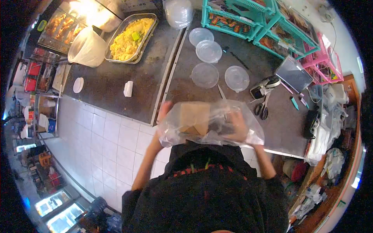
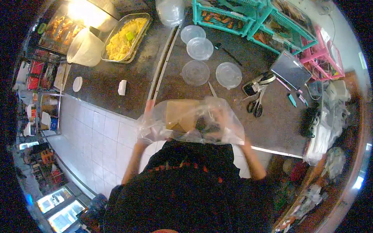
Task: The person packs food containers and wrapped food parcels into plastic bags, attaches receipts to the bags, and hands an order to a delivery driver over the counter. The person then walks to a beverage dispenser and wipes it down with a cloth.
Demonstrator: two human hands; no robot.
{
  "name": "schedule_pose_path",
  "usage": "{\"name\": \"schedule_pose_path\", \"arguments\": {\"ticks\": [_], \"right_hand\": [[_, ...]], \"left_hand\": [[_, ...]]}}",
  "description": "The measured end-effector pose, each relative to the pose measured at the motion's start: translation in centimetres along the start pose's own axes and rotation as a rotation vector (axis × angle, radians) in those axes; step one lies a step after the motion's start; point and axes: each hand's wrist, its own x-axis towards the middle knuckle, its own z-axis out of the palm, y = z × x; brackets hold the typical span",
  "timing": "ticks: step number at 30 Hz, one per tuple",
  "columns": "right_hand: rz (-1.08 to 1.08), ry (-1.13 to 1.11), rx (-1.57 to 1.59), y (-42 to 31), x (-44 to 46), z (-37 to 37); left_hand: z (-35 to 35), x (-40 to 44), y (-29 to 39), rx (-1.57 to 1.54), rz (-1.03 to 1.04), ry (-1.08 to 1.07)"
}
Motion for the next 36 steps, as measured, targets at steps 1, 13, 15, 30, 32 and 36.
{"name": "schedule_pose_path", "arguments": {"ticks": [1, 13, 15, 30, 32, 36], "right_hand": [[-0.042, 0.085, -0.032, -1.1, 0.9, 3.6], [-0.018, -0.099, 0.161, -8.7, 1.1, -6.3], [-0.105, 0.08, -0.253, -7.5, 1.5, -1.5], [-0.199, 0.166, -0.16, -9.3, 1.1, -2.5], [-0.165, 0.298, -0.228, -10.9, 1.6, -2.6], [-0.115, 0.263, -0.186, -13.6, 1.0, -0.1]], "left_hand": [[1.9, 1.4, 0.0, 0.022, 0.084, -0.039], [7.4, 3.0, 1.6, -0.384, -0.065, -0.215], [6.5, 3.7, 7.4, 0.002, 0.408, -0.252], [1.1, 1.8, 6.3, -0.281, -0.114, -0.149], [3.8, -2.0, 4.8, -0.529, -0.354, -0.24], [5.6, -1.0, 1.6, -0.659, -0.309, -0.304]]}}
